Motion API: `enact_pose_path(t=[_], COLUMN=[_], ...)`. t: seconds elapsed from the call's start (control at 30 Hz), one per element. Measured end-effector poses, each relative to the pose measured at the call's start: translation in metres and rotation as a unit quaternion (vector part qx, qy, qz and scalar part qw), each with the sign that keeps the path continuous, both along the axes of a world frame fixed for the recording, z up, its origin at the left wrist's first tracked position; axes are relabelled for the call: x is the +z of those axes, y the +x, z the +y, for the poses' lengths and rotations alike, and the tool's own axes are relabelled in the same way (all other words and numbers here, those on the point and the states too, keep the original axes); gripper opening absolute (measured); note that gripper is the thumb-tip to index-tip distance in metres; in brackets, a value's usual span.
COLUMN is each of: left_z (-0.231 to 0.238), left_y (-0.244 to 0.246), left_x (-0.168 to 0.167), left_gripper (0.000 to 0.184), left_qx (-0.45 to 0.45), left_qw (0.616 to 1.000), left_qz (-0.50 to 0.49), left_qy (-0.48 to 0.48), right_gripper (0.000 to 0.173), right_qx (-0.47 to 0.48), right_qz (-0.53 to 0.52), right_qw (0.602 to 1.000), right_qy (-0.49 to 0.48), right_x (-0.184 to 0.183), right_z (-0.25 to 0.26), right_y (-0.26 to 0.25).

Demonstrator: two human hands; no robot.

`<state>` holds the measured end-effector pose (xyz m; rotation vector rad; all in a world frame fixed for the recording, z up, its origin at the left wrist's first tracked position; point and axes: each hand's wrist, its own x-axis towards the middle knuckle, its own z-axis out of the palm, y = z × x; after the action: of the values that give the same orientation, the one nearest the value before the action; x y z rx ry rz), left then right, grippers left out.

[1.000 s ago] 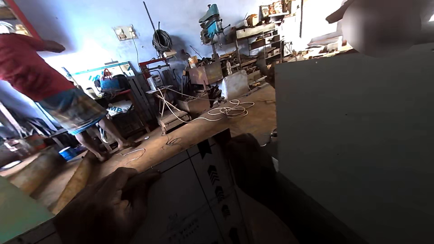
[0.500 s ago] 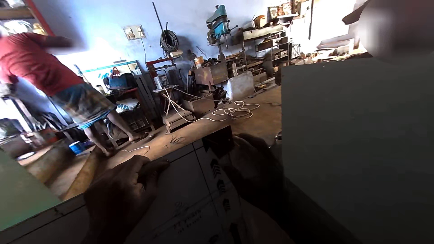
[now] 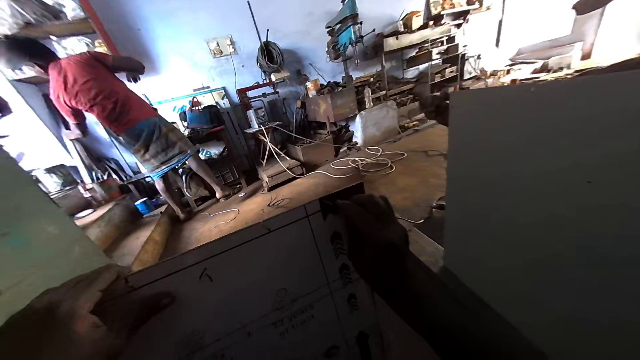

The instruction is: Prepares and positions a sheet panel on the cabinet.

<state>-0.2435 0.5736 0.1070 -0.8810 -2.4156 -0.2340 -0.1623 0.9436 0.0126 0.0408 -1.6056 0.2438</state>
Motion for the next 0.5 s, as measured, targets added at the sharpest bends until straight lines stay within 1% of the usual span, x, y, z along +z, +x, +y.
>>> enact_pose_path(t=[0.1, 0.2, 0.3, 0.43, 0.5], left_z=[0.0, -0.001, 0.0, -0.001, 0.0], left_y=[-0.004, -0.012, -0.017, -0.023, -0.022], left_x=[-0.008, -0.012, -0.016, -0.021, -0.023], left_gripper=[0.06, 0.062, 0.062, 0.066, 0.065], left_qx=[0.004, 0.011, 0.02, 0.01, 0.007], left_qw=[1.0, 0.998, 0.997, 0.993, 0.99], left_qz=[0.025, 0.049, 0.063, 0.1, 0.12], left_qy=[0.019, 0.031, 0.044, 0.062, 0.072], right_gripper=[0.02, 0.019, 0.019, 0.016, 0.021], right_qx=[0.009, 0.035, 0.068, 0.101, 0.105], right_qz=[0.023, 0.031, -0.011, -0.076, -0.089], right_qw=[1.0, 0.999, 0.998, 0.99, 0.988], right_qy=[-0.001, -0.002, 0.008, 0.06, 0.074], right_x=[-0.003, -0.009, -0.022, -0.037, -0.045], right_z=[-0.004, -0.006, -0.006, -0.017, -0.022], right_y=[-0.003, -0.005, 0.003, 0.032, 0.041])
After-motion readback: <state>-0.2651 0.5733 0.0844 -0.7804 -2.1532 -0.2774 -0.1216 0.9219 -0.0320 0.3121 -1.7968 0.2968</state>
